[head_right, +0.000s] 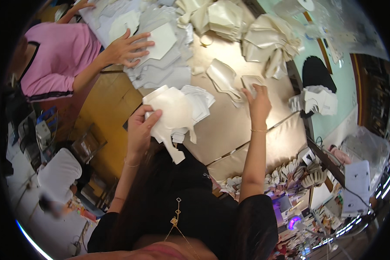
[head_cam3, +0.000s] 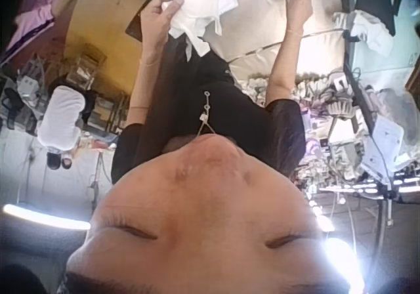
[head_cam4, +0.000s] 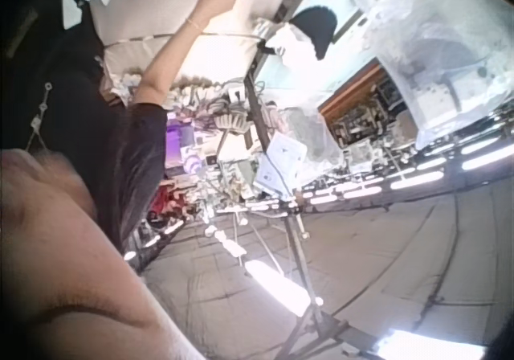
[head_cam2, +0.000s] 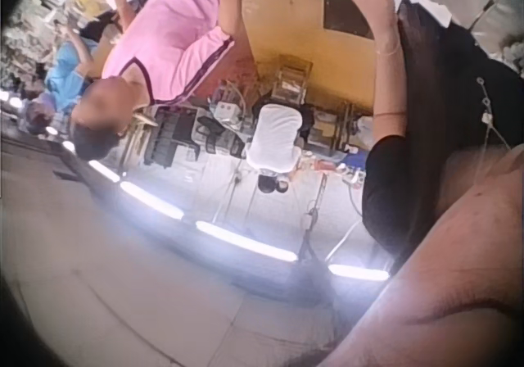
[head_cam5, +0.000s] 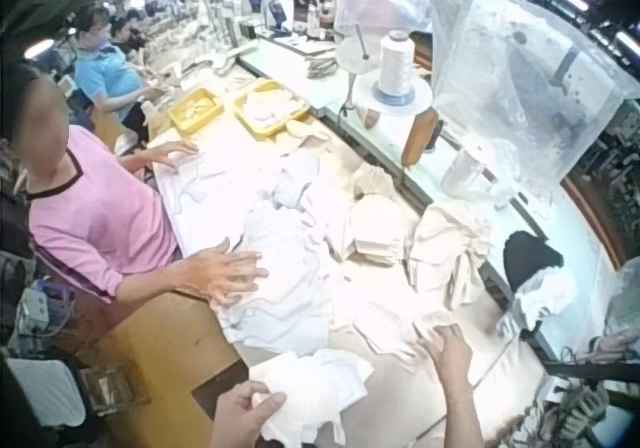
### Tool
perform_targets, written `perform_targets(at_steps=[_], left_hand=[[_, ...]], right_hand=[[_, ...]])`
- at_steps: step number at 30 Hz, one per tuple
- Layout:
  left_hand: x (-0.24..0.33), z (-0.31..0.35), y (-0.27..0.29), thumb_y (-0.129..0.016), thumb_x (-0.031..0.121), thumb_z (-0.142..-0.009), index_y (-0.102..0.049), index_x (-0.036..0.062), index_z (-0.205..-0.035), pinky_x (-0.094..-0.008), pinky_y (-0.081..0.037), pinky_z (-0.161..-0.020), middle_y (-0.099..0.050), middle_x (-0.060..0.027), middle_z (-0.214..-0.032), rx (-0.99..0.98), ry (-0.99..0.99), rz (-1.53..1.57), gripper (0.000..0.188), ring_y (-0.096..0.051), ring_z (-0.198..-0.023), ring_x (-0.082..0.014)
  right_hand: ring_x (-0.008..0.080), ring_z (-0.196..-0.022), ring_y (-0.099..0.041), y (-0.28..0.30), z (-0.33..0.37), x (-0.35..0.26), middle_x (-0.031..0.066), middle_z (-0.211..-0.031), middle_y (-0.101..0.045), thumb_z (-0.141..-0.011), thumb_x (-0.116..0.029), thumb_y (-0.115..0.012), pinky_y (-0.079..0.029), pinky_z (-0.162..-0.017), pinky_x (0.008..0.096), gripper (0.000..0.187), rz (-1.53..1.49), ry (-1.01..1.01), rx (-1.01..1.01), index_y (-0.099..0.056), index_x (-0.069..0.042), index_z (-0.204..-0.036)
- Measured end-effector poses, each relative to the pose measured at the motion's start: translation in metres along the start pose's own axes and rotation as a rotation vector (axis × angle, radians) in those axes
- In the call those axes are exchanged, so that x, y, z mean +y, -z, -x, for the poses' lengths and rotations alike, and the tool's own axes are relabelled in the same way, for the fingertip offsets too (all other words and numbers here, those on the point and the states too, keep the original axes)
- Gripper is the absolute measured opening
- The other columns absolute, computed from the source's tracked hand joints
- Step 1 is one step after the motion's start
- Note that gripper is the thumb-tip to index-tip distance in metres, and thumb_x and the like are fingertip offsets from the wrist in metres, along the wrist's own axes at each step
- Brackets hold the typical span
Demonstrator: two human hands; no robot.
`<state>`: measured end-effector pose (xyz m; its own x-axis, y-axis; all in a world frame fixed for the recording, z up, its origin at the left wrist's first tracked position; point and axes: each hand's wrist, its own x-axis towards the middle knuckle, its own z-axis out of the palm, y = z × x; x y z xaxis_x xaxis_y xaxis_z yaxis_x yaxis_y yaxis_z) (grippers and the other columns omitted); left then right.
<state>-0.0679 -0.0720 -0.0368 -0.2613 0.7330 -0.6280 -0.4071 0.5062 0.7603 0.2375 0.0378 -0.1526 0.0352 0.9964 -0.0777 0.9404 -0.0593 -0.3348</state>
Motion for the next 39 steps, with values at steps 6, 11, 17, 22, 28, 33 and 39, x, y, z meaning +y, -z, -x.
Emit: perform_targets(at_steps=[6,11,17,22,28,33,39], left_hand=[[-0.003,0.004,-0.027,-0.07,0.006,-0.086,-0.068,-0.0043,-0.106,-0.0223,-0.048,-0.068,-0.066,-0.0082,-0.097,0.066,-0.347,-0.324,0.023,-0.062,-0.08,-0.0088],[0.004,0.012,-0.035,-0.068,0.003,-0.085,-0.066,-0.0016,-0.114,-0.0281,-0.051,-0.068,-0.064,-0.0142,-0.098,0.071,-0.627,-0.569,0.03,-0.065,-0.08,-0.0178],[0.004,0.018,-0.036,-0.069,0.003,-0.083,-0.065,0.0015,-0.119,-0.0332,-0.052,-0.062,-0.059,-0.0159,-0.093,0.094,-0.815,-0.84,0.037,-0.063,-0.073,-0.0278],[0.001,0.02,-0.032,-0.07,0.003,-0.081,-0.064,0.0028,-0.12,-0.0347,-0.051,-0.061,-0.057,-0.0175,-0.09,0.102,-0.869,-0.926,0.039,-0.062,-0.069,-0.0293],[0.004,0.018,-0.032,-0.069,0.003,-0.081,-0.064,0.0026,-0.12,-0.0346,-0.052,-0.061,-0.058,-0.0174,-0.091,0.107,-0.921,-0.97,0.039,-0.063,-0.07,-0.0295],[0.011,0.025,-0.032,-0.066,0.003,-0.084,-0.067,0.001,-0.115,-0.0298,-0.051,-0.059,-0.062,-0.0151,-0.089,0.004,-0.617,-0.728,0.03,-0.064,-0.072,-0.0247],[0.013,0.019,-0.026,-0.065,0.004,-0.086,-0.069,-0.0006,-0.108,-0.0255,-0.05,-0.064,-0.068,-0.0142,-0.096,-0.1,-0.509,-0.451,0.023,-0.064,-0.074,-0.0153]], right_hand=[[0.0142,-0.074,-0.061,0.079,0.044,-0.126,0.0066,-0.087,-0.067,-0.083,-0.007,-0.071,-0.047,-0.065,0.0255,0.014,-0.718,0.194,-0.193,-0.069,-0.003,-0.096],[0.0176,-0.068,-0.062,0.086,0.056,-0.182,0.0077,-0.083,-0.065,-0.081,-0.004,-0.072,-0.049,-0.06,0.0277,0.013,-0.818,0.35,-0.216,-0.07,-0.004,-0.094],[0.0207,-0.06,-0.062,0.093,0.054,-0.184,0.0084,-0.08,-0.063,-0.083,-0.008,-0.071,-0.05,-0.052,0.0297,0.009,-0.685,0.398,-0.237,-0.069,-0.005,-0.091],[0.0217,-0.059,-0.062,0.098,0.05,-0.182,0.0092,-0.08,-0.063,-0.083,-0.01,-0.07,-0.049,-0.052,0.0296,0.008,-0.696,0.384,-0.336,-0.069,-0.004,-0.089],[0.0172,-0.062,-0.057,0.098,0.049,-0.183,0.0077,-0.076,-0.064,-0.081,-0.007,-0.072,-0.043,-0.057,0.0273,0.008,-0.711,0.317,-0.411,-0.067,-0.001,-0.085],[0.0052,-0.06,-0.046,0.094,0.042,-0.173,-0.0019,-0.072,-0.06,-0.083,-0.01,-0.072,-0.033,-0.053,0.0217,0.009,-0.873,0.262,-0.563,-0.067,-0.003,-0.084],[0.0052,-0.058,-0.046,0.09,0.041,-0.163,-0.0002,-0.068,-0.059,-0.084,-0.013,-0.07,-0.035,-0.052,0.0215,0.011,-0.966,0.108,-0.743,-0.067,-0.002,-0.085]])
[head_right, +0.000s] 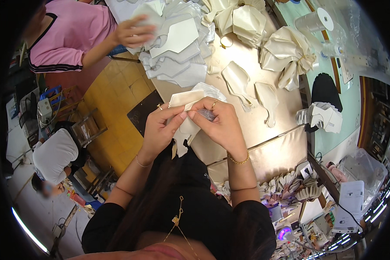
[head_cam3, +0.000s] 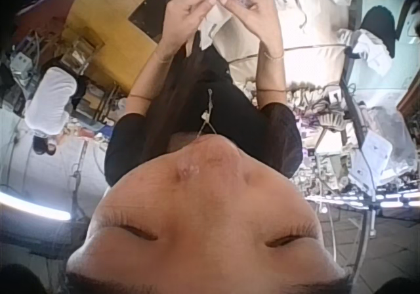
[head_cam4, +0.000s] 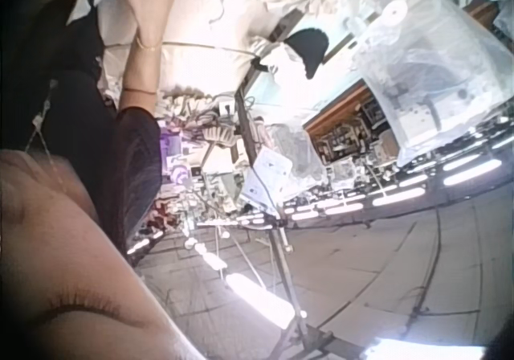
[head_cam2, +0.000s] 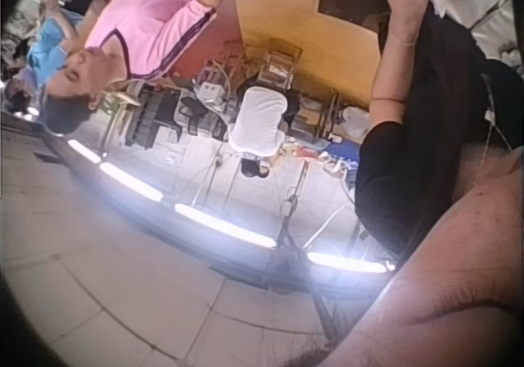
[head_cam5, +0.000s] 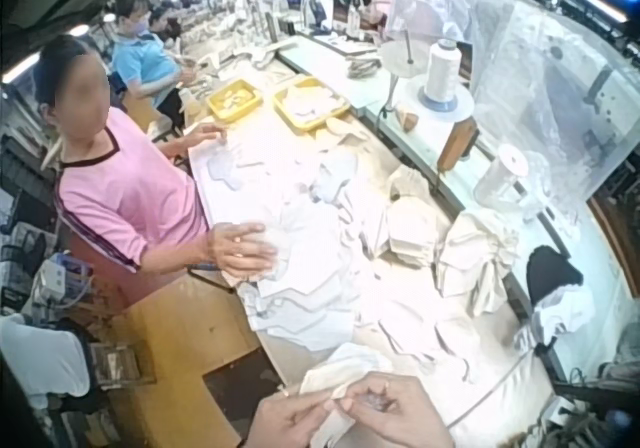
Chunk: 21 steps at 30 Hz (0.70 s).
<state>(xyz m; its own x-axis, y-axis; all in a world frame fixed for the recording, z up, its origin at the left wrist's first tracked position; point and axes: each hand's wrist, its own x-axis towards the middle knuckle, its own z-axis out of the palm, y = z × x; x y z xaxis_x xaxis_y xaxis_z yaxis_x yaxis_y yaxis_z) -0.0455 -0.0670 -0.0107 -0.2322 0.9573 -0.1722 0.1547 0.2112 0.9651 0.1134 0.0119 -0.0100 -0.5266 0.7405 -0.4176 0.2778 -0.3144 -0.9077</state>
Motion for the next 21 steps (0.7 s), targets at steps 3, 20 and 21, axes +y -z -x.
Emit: perform_targets(at_steps=[3,20,21], left_hand=[[0.002,0.001,0.004,-0.066,0.006,-0.085,-0.069,-0.0015,-0.104,-0.0267,-0.05,-0.065,-0.068,-0.0128,-0.093,-0.077,0.194,0.099,0.021,-0.063,-0.074,-0.0128],[-0.024,0.019,-0.011,-0.064,0.012,-0.092,-0.069,-0.0027,-0.099,-0.0227,-0.041,-0.063,-0.057,-0.0024,-0.086,0.06,0.196,0.139,0.017,-0.051,-0.07,-0.0076],[-0.024,0.02,-0.01,-0.064,0.011,-0.091,-0.068,-0.0028,-0.099,-0.0227,-0.041,-0.063,-0.058,-0.0027,-0.087,0.05,0.185,0.107,0.017,-0.051,-0.072,-0.0076]], right_hand=[[0.0068,-0.055,-0.047,0.0,0.002,-0.001,0.002,-0.064,-0.058,-0.084,-0.015,-0.068,-0.037,-0.051,0.0229,0.013,0.015,-0.038,-0.021,-0.067,-0.002,-0.084],[0.0086,-0.065,-0.049,-0.022,0.009,0.041,0.0018,-0.078,-0.056,-0.082,-0.012,-0.073,-0.041,-0.06,0.023,0.021,-0.104,0.046,0.172,-0.056,-0.004,-0.075],[0.009,-0.065,-0.05,-0.02,0.008,0.041,0.0025,-0.08,-0.057,-0.084,-0.012,-0.073,-0.041,-0.061,0.0228,0.02,-0.128,0.041,0.161,-0.056,-0.003,-0.076]])
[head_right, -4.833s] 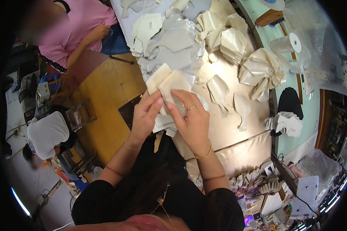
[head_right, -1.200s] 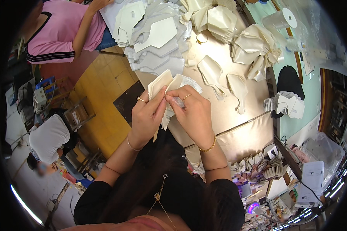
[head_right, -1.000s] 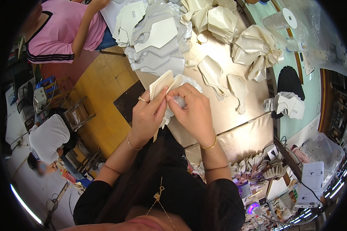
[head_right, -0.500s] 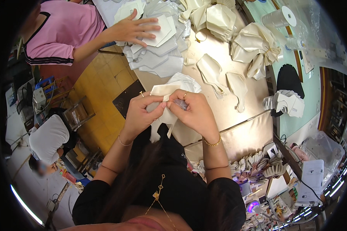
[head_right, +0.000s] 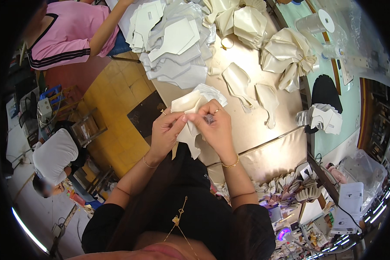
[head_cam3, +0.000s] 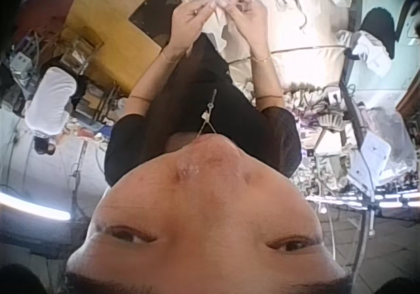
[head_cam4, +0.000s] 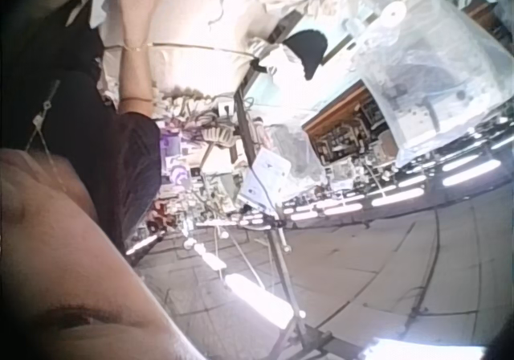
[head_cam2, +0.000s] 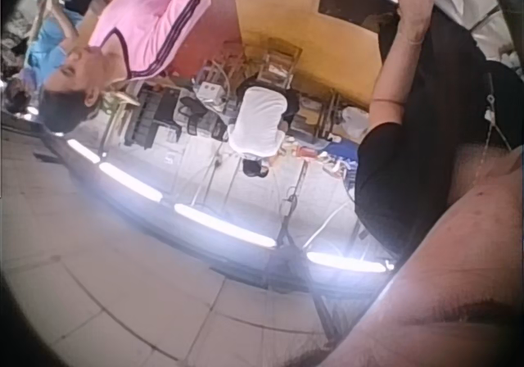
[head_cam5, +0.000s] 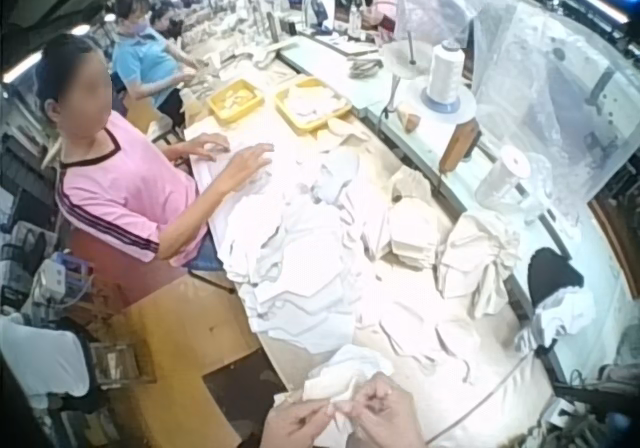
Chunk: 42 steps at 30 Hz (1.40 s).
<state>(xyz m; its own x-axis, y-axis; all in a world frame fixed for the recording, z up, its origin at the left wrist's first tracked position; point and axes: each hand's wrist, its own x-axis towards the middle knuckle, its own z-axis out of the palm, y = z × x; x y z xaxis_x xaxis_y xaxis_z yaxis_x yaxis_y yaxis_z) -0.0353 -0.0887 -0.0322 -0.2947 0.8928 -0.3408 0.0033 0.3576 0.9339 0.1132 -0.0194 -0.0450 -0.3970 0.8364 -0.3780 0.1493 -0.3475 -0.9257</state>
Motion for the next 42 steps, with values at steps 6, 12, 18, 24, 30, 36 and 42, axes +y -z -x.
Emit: perform_targets(at_steps=[6,12,18,24,30,36,42], left_hand=[[-0.008,-0.007,0.006,-0.063,0.01,-0.092,-0.067,-0.0058,-0.098,-0.0217,-0.044,-0.071,-0.062,-0.0017,-0.095,0.271,0.018,0.283,0.017,-0.054,-0.081,-0.0068],[-0.004,-0.026,0.034,-0.058,0.013,-0.095,-0.064,-0.0071,-0.1,-0.025,-0.051,-0.076,-0.066,-0.0065,-0.094,0.442,0.085,0.698,0.021,-0.062,-0.08,-0.0099],[0.006,-0.029,0.046,-0.058,0.014,-0.096,-0.064,-0.006,-0.099,-0.027,-0.054,-0.077,-0.067,-0.009,-0.095,0.49,0.012,0.684,0.021,-0.065,-0.085,-0.0133],[0.018,-0.033,0.063,-0.056,0.013,-0.097,-0.063,-0.0071,-0.101,-0.0277,-0.054,-0.077,-0.066,-0.0094,-0.095,0.529,-0.005,0.677,0.022,-0.064,-0.087,-0.0134],[0.009,-0.014,0.011,-0.055,0.014,-0.098,-0.062,-0.0092,-0.103,-0.026,-0.053,-0.077,-0.067,-0.0098,-0.096,0.366,0.139,0.671,0.025,-0.064,-0.084,-0.0125],[0.006,-0.003,-0.005,-0.051,0.014,-0.1,-0.062,-0.0059,-0.116,-0.0231,-0.047,-0.085,-0.065,-0.0086,-0.106,0.171,0.186,0.618,0.028,-0.06,-0.095,-0.0094],[0.007,-0.008,-0.006,-0.049,0.006,-0.099,-0.028,-0.0007,-0.147,-0.0259,-0.046,-0.089,-0.061,-0.0117,-0.117,0.121,0.028,0.53,0.052,-0.06,-0.1,-0.012]], right_hand=[[0.0163,-0.08,-0.064,0.021,0.008,0.004,0.0143,-0.102,-0.062,-0.091,-0.005,-0.061,-0.05,-0.067,0.0266,0.018,-0.283,0.06,0.093,-0.048,-0.003,-0.079],[0.0205,-0.08,-0.064,0.064,0.008,0.008,0.0154,-0.099,-0.062,-0.089,0.006,-0.051,-0.054,-0.078,0.0366,0.02,-0.616,0.05,0.474,-0.043,-0.006,-0.074],[0.0111,-0.064,-0.045,0.111,0.01,0.015,0.0085,-0.092,-0.057,-0.085,0.005,-0.053,-0.04,-0.059,0.0251,0.014,-0.211,0.363,0.73,-0.047,-0.007,-0.079],[0.0183,-0.073,-0.052,0.097,0.003,-0.034,0.008,-0.095,-0.061,-0.076,-0.007,-0.076,-0.043,-0.07,0.029,0.031,0.823,0.324,0.825,-0.062,-0.002,-0.103],[0.0169,-0.057,-0.059,0.013,0.006,-0.014,0.0043,-0.106,-0.065,-0.073,-0.022,-0.078,-0.048,-0.053,0.0284,0.045,0.882,0.598,0.057,-0.066,-0.015,-0.116],[0.0226,-0.066,-0.064,0.033,0.0,0.002,0.011,-0.092,-0.07,-0.076,-0.006,-0.071,-0.05,-0.059,0.029,0.035,0.701,0.501,0.128,-0.068,-0.01,-0.11],[0.0099,-0.06,-0.051,0.112,-0.07,0.062,0.0068,-0.065,-0.061,-0.088,-0.033,-0.068,-0.044,-0.057,0.0287,0.037,0.395,-0.243,0.193,-0.066,0.004,-0.091]])
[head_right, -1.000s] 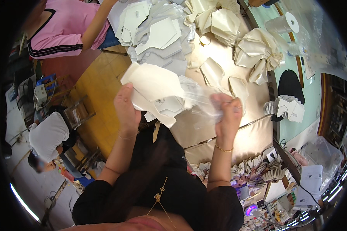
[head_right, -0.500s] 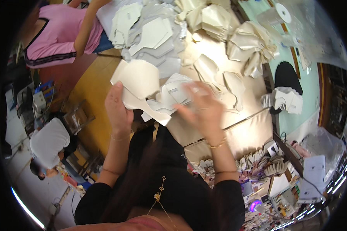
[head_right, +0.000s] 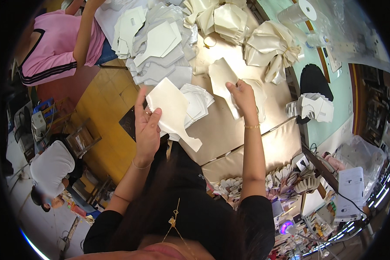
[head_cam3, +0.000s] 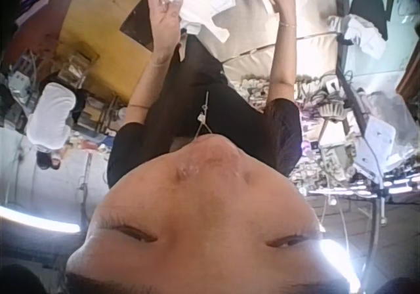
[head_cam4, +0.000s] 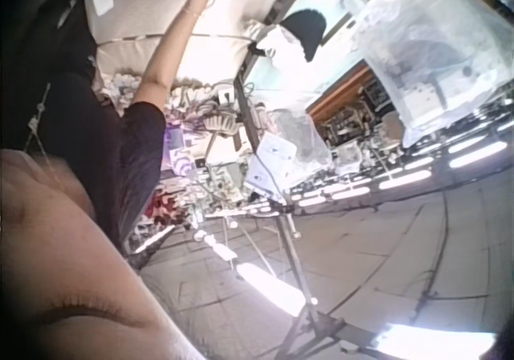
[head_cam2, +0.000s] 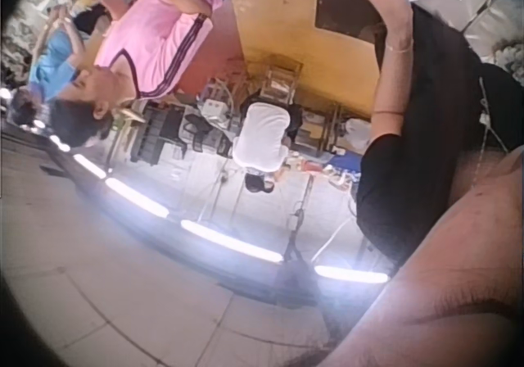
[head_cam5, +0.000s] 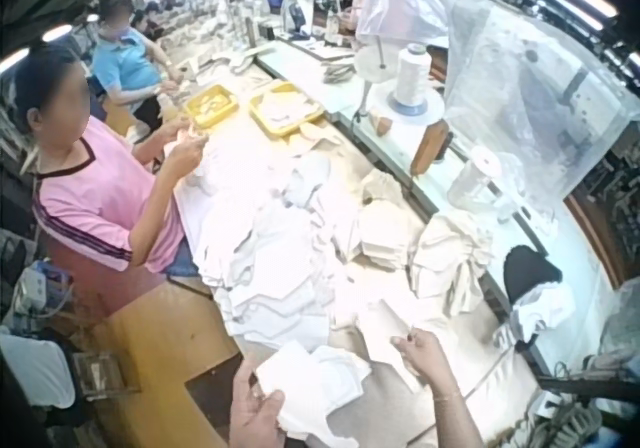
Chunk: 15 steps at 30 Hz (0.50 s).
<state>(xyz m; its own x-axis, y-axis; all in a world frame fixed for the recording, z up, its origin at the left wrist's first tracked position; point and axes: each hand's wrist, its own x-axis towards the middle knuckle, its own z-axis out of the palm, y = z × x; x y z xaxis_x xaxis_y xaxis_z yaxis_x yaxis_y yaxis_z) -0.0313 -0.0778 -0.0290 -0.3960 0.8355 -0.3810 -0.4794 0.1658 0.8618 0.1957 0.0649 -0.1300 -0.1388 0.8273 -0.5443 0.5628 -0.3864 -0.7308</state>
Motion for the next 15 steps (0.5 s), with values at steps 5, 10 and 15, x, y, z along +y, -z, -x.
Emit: perform_targets(at_steps=[5,10,15], left_hand=[[0.003,-0.003,0.004,-0.05,0.005,-0.099,-0.023,-0.0005,-0.146,-0.0248,-0.048,-0.085,-0.063,-0.0125,-0.113,-0.007,0.128,-0.01,0.055,-0.061,-0.097,-0.0119],[0.003,-0.004,0.005,-0.051,0.005,-0.098,-0.036,-0.003,-0.138,-0.0238,-0.049,-0.084,-0.063,-0.011,-0.113,-0.038,0.172,0.01,0.043,-0.061,-0.097,-0.011],[0.007,0.0,-0.003,-0.052,0.006,-0.098,-0.044,-0.004,-0.136,-0.0231,-0.049,-0.085,-0.062,-0.01,-0.117,-0.079,0.028,-0.09,0.041,-0.06,-0.098,-0.01]], right_hand=[[0.031,-0.071,-0.063,-0.023,-0.041,0.035,0.0156,-0.083,-0.065,-0.079,-0.03,-0.073,-0.05,-0.066,0.0391,0.037,0.426,-0.016,0.062,-0.058,0.001,-0.091],[0.0389,-0.086,-0.064,-0.032,-0.009,-0.007,0.0169,-0.107,-0.06,-0.077,-0.029,-0.075,-0.051,-0.071,0.0462,0.048,0.682,0.077,0.353,-0.048,-0.007,-0.111],[0.0301,-0.078,-0.062,0.011,0.08,-0.081,0.0107,-0.09,-0.066,-0.08,-0.02,-0.073,-0.046,-0.067,0.0374,0.027,0.584,0.231,0.102,-0.061,-0.004,-0.099]])
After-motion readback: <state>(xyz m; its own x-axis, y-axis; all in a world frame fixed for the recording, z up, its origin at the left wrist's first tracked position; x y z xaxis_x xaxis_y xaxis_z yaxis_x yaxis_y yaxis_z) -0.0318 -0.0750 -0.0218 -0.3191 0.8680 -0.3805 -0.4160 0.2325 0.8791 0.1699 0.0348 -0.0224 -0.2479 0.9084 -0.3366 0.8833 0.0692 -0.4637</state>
